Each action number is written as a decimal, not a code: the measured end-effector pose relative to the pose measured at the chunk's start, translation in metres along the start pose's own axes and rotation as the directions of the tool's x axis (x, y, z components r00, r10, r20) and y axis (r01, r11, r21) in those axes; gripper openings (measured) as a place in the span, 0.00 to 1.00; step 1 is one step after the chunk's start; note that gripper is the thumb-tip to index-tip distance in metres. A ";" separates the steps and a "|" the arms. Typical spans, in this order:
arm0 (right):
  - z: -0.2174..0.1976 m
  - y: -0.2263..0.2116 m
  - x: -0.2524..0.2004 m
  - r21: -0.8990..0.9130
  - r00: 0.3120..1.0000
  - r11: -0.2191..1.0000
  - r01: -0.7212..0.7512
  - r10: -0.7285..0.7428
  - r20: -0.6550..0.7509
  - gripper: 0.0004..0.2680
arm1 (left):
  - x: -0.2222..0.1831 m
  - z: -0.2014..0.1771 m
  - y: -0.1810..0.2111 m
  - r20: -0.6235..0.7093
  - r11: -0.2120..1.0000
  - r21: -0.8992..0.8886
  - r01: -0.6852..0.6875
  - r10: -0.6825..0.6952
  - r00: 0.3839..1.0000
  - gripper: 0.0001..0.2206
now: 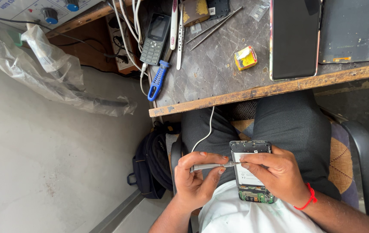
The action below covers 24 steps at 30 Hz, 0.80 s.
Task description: The person works on a disassembled mobile phone by hand and using a screwdriver to remove or install internal components over several steps.
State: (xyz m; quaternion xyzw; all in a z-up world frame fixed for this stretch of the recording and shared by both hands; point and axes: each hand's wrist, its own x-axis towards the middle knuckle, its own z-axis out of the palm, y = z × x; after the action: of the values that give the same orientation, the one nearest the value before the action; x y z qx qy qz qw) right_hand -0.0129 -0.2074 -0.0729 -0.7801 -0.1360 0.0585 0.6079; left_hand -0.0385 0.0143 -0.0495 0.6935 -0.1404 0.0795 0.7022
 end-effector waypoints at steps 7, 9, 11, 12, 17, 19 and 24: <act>0.005 -0.002 0.002 0.054 1.000 0.998 0.014 -0.014 -0.009 0.11 | -0.002 0.004 0.002 -0.198 0.967 -0.170 0.189 -0.221 0.955 0.23; 0.006 -0.003 0.003 -0.003 1.000 1.000 0.018 -0.018 0.009 0.10 | 0.001 0.007 0.007 -0.266 0.992 -0.065 0.110 -0.123 0.956 0.22; 0.006 -0.006 0.003 -0.052 0.999 0.998 -0.031 0.032 0.029 0.10 | 0.009 0.014 0.010 -0.168 0.983 0.172 -0.070 0.099 0.981 0.22; 0.006 -0.007 0.004 -0.073 0.996 0.994 -0.082 0.085 0.038 0.10 | 0.014 0.018 0.011 -0.100 0.945 0.281 -0.168 0.203 0.974 0.22; 0.004 -0.009 0.005 -0.152 0.963 0.958 -0.244 0.258 0.078 0.13 | 0.037 0.033 0.015 0.060 0.769 0.530 -0.358 0.387 0.920 0.21; 0.005 -0.007 0.004 -0.167 0.969 0.960 -0.224 0.238 0.072 0.12 | 0.042 0.036 0.015 0.090 0.753 0.525 -0.396 0.414 0.906 0.21; 0.006 -0.005 0.002 -0.159 0.992 0.982 -0.105 0.116 0.058 0.10 | 0.050 0.041 0.016 0.110 0.718 0.541 -0.438 0.456 0.883 0.22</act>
State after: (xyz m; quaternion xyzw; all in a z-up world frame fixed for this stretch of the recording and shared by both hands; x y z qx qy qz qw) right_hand -0.0129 -0.2005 -0.0698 -0.8290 -0.1169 0.1074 0.5362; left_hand 0.0005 -0.0303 -0.0191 0.8096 -0.2634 0.2943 0.4342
